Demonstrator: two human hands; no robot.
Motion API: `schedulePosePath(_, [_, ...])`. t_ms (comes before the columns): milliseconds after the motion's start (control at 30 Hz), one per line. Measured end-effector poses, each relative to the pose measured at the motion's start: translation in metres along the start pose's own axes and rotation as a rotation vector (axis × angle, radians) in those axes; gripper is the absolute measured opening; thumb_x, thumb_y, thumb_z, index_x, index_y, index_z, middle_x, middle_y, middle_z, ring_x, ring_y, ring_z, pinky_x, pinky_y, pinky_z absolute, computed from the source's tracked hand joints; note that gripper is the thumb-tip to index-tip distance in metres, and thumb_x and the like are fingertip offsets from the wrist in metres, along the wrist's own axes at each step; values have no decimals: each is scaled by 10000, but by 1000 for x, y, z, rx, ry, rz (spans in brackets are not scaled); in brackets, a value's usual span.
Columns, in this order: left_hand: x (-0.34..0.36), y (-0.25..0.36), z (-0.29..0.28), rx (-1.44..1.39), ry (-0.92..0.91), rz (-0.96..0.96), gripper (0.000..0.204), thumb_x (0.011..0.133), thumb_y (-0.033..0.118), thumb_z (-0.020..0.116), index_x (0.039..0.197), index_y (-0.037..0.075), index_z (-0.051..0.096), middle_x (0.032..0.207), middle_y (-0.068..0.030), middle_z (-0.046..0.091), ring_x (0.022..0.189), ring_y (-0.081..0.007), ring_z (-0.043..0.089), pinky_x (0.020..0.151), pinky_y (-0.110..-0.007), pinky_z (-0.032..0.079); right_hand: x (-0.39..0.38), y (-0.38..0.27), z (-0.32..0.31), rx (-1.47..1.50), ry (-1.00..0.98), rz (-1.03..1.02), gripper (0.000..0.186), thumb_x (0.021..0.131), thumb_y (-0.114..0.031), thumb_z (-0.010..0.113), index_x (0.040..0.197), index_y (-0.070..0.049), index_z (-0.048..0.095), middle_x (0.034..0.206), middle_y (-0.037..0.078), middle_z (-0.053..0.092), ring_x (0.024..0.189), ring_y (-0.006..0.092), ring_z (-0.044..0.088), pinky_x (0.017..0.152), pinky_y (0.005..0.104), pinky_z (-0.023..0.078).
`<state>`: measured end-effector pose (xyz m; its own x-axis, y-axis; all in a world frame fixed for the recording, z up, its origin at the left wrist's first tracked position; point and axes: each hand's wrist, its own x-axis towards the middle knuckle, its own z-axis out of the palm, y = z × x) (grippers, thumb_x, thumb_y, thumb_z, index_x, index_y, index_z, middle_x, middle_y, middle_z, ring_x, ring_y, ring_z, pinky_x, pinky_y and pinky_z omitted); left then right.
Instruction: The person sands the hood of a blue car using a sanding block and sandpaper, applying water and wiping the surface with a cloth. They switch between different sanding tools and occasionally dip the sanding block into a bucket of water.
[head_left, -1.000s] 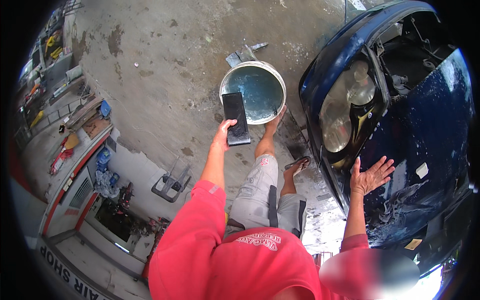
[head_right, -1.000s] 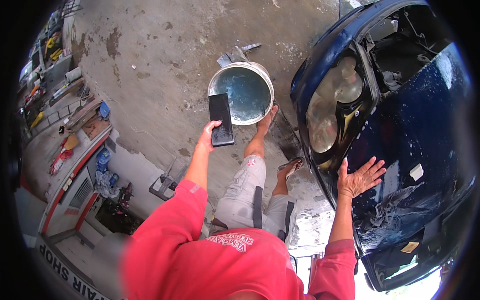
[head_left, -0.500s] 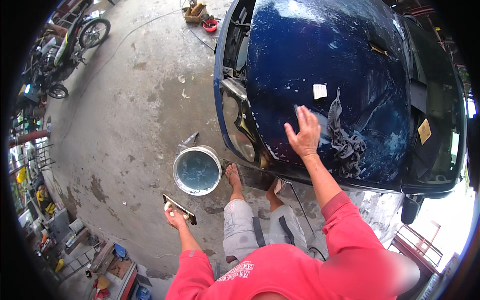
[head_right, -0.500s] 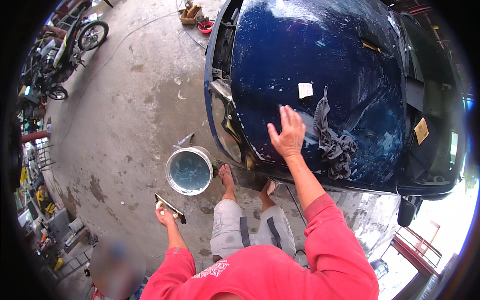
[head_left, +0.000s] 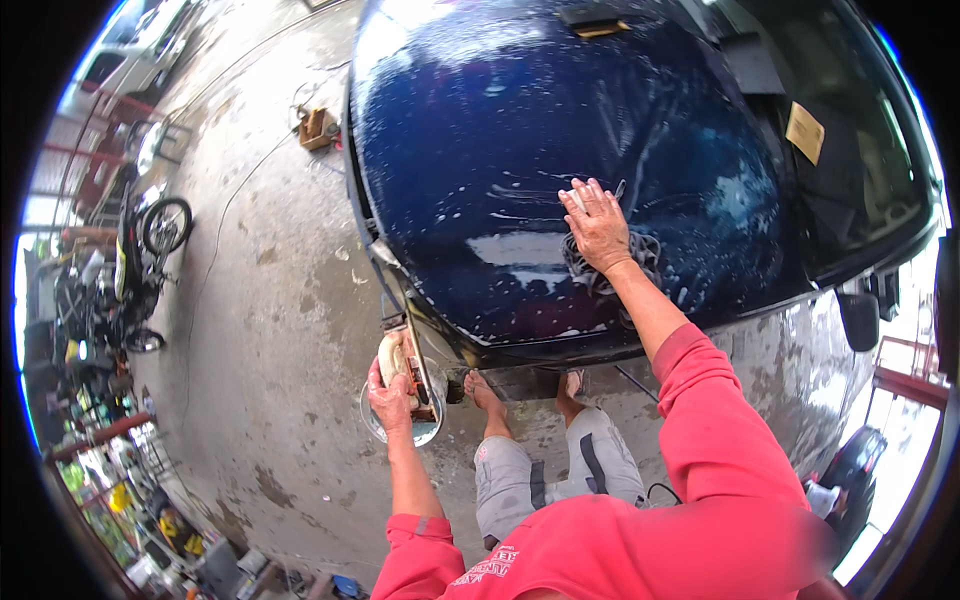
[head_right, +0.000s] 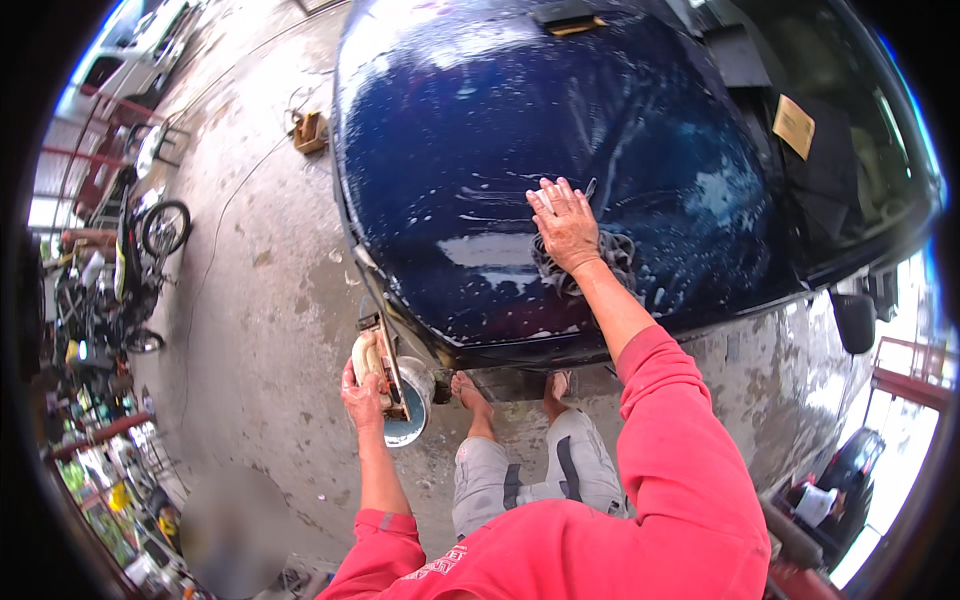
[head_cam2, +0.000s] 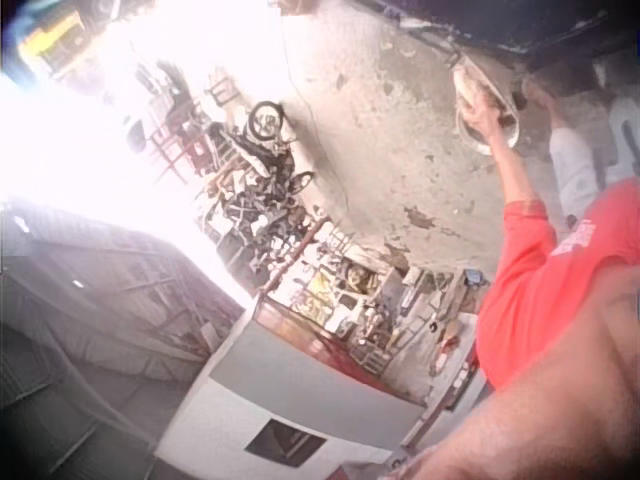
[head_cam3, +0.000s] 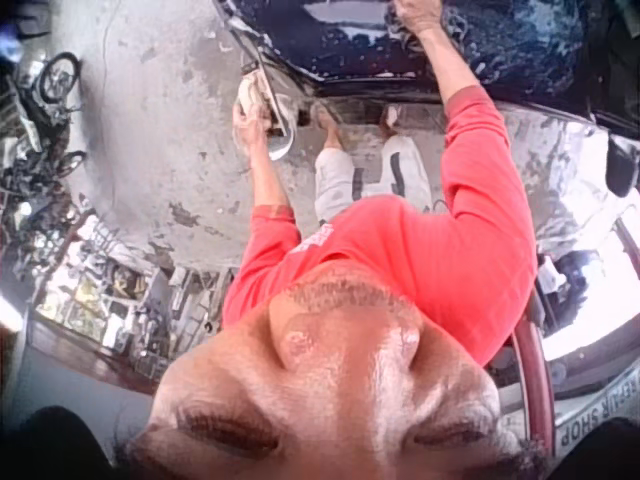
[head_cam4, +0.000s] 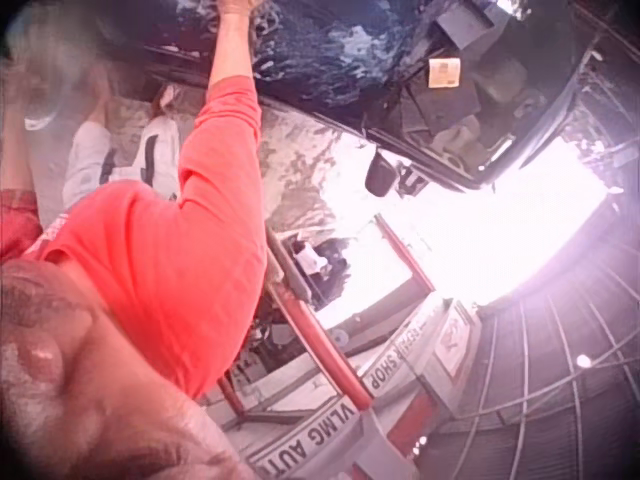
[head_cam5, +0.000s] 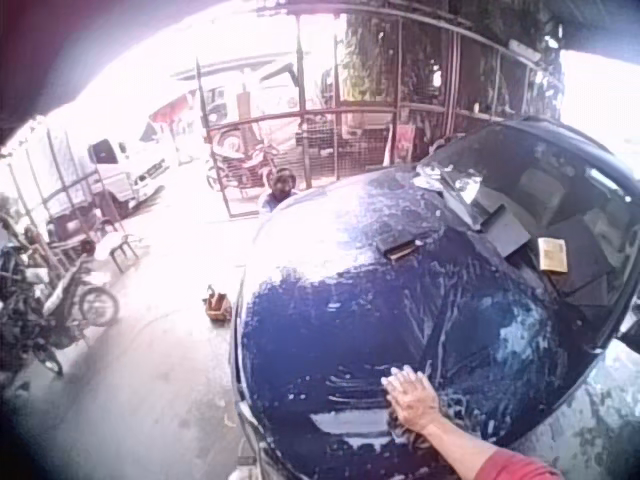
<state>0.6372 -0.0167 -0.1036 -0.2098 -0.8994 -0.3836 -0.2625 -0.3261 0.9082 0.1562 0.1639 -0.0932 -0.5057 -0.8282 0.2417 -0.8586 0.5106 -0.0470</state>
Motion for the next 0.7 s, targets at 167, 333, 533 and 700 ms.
schedulePosePath(167, [8,91,117,170,-389,107,380,878,18,724,1249,-12,649,919,-41,706,670,-113,610,631,-285,524,-55,107,-23,-108,40,279,549,1115,-370,569,1650,-261,509,1713,92,455,1590,351,405,1298,529,319])
schedulePosePath(333, [9,129,224,380,-567,415,336,930,94,768,1235,19,648,923,-41,702,720,-103,634,644,-280,531,-92,196,-50,-159,147,441,603,1109,-338,568,1663,-125,463,1706,167,442,1573,378,415,1279,491,364])
schedulePosePath(533, [-4,160,326,523,-667,705,293,967,210,806,1160,22,690,992,-119,707,860,-311,726,769,-411,585,-107,212,-75,186,211,421,625,983,-132,740,1555,9,532,1505,185,611,1387,372,551,1183,434,463])
schedulePosePath(700, [-50,192,467,616,-730,847,462,1007,453,753,1155,28,645,986,-255,749,937,-484,733,789,-501,578,-75,205,-62,314,426,515,663,932,-264,827,1483,26,599,1370,183,682,1270,366,602,1126,452,495])
